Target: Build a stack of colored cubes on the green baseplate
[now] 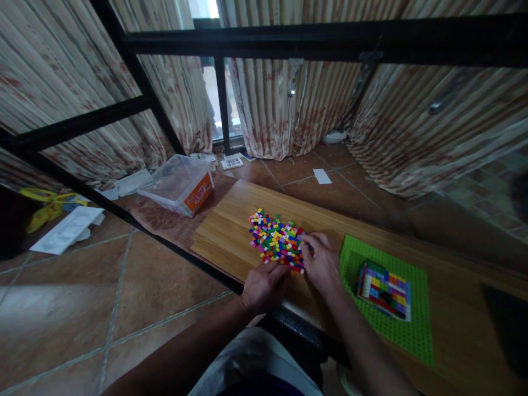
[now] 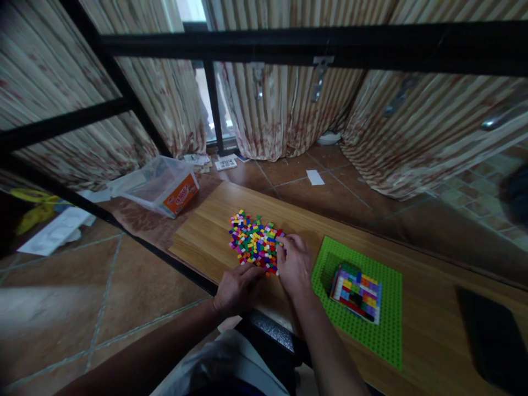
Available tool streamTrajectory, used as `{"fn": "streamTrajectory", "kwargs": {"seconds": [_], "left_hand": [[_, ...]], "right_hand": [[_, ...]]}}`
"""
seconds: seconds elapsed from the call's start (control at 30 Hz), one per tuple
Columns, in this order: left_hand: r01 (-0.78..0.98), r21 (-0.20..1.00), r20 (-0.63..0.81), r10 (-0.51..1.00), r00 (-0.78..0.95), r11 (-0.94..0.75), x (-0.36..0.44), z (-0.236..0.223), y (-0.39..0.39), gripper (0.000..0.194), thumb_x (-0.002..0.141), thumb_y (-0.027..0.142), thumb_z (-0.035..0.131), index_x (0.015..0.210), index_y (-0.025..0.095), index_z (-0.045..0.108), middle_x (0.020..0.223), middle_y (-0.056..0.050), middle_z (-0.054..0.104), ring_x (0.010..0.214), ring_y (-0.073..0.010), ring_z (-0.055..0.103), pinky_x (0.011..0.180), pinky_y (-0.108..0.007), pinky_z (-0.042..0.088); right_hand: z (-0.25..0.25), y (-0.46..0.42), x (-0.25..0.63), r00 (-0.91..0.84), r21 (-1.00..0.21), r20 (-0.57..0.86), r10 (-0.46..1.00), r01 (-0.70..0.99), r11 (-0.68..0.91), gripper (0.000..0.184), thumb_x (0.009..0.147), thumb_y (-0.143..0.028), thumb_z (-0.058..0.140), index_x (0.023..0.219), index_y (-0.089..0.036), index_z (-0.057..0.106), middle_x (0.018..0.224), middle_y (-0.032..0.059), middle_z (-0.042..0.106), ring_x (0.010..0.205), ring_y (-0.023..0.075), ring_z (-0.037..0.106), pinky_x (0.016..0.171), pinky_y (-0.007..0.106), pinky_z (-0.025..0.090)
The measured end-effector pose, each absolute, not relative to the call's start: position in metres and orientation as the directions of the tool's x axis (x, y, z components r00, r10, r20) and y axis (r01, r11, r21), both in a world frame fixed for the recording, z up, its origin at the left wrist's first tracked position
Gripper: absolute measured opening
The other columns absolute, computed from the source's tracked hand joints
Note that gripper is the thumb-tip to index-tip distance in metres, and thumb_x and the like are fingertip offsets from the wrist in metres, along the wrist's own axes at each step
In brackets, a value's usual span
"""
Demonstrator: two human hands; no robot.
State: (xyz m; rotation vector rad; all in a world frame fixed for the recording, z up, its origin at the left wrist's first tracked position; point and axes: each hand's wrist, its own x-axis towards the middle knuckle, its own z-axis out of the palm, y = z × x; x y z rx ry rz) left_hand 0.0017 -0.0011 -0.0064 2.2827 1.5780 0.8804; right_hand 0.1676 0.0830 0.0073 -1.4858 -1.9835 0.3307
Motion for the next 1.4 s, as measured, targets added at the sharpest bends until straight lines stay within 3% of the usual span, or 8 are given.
{"fn": "streamTrajectory", "kwargs": {"seconds": [0.2, 0.4, 0.6, 0.97, 1.2, 1.3, 1.4], "left_hand": [[0.758, 0.516, 0.334, 0.909, 0.251, -0.399, 0.001, -0.009, -0.001, 0.018, 0.091, 0.023, 0.052, 0.105, 0.022, 0.065, 0.090, -0.005, 0.069, 0.079, -0.0153, 0.067, 0.071, -0.025, 0.055], [0.766, 0.503, 0.341, 0.906, 0.250, -0.400, 0.001, -0.010, -0.001, 0.019, 0.092, 0.025, 0.050, 0.105, 0.022, 0.065, 0.090, -0.006, 0.069, 0.078, -0.0156, 0.066, 0.069, -0.025, 0.055], [0.763, 0.498, 0.351, 0.900, 0.257, -0.412, 0.001, -0.011, 0.000, 0.017, 0.092, 0.024, 0.051, 0.103, 0.021, 0.064, 0.089, -0.005, 0.069, 0.077, -0.0159, 0.066, 0.068, -0.026, 0.054], [0.770, 0.483, 0.358, 0.897, 0.260, -0.417, 0.001, -0.010, 0.000, 0.017, 0.091, 0.023, 0.051, 0.102, 0.021, 0.064, 0.087, -0.004, 0.069, 0.077, -0.0153, 0.066, 0.066, -0.024, 0.053], [0.760, 0.492, 0.392, 0.887, 0.243, -0.425, -0.001, -0.010, 0.002, 0.016, 0.092, 0.022, 0.052, 0.102, 0.021, 0.064, 0.091, -0.004, 0.071, 0.078, -0.0145, 0.067, 0.067, -0.022, 0.053], [0.760, 0.480, 0.410, 0.878, 0.247, -0.438, -0.002, -0.012, 0.004, 0.016, 0.092, 0.022, 0.053, 0.103, 0.021, 0.065, 0.093, -0.004, 0.072, 0.080, -0.0150, 0.068, 0.069, -0.023, 0.053], [0.767, 0.454, 0.435, 0.864, 0.253, -0.453, -0.004, -0.013, 0.005, 0.017, 0.093, 0.024, 0.053, 0.104, 0.021, 0.065, 0.093, -0.004, 0.073, 0.080, -0.0154, 0.069, 0.069, -0.023, 0.053]], "right_hand": [[-0.003, 0.093, 0.152, -0.238, -0.434, 0.347, 0.907, 0.817, 0.381, 0.027, 0.090, -0.031, 0.051, 0.104, -0.023, 0.073, 0.115, 0.0115, 0.060, 0.107, 0.0287, 0.050, 0.094, 0.047, 0.042], [-0.006, 0.086, 0.166, -0.221, -0.456, 0.334, 0.916, 0.813, 0.362, 0.023, 0.089, -0.030, 0.051, 0.096, -0.024, 0.072, 0.116, 0.0093, 0.060, 0.107, 0.0269, 0.051, 0.095, 0.045, 0.042], [-0.004, 0.084, 0.181, -0.197, -0.461, 0.310, 0.930, 0.824, 0.328, 0.030, 0.087, -0.026, 0.048, 0.104, -0.021, 0.073, 0.120, 0.0116, 0.058, 0.111, 0.0281, 0.052, 0.098, 0.046, 0.041], [0.008, 0.088, 0.151, -0.194, -0.337, 0.263, 0.945, 0.899, 0.278, 0.019, 0.083, -0.022, 0.059, 0.093, -0.025, 0.075, 0.121, 0.0100, 0.062, 0.107, 0.0309, 0.050, 0.088, 0.047, 0.041], [0.017, 0.085, 0.147, -0.130, -0.455, 0.255, 0.958, 0.858, 0.237, 0.018, 0.087, -0.019, 0.056, 0.091, -0.023, 0.073, 0.127, 0.0086, 0.061, 0.113, 0.0293, 0.050, 0.096, 0.045, 0.040], [0.027, 0.074, 0.149, -0.019, -0.587, 0.304, 0.952, 0.784, 0.203, 0.021, 0.091, -0.020, 0.051, 0.100, -0.020, 0.070, 0.122, 0.0100, 0.064, 0.113, 0.0273, 0.053, 0.099, 0.044, 0.041], [0.034, 0.054, 0.155, 0.067, -0.756, 0.276, 0.959, 0.631, 0.173, 0.022, 0.093, -0.022, 0.048, 0.105, -0.021, 0.067, 0.105, 0.0069, 0.069, 0.099, 0.0212, 0.061, 0.091, 0.037, 0.048]]}}
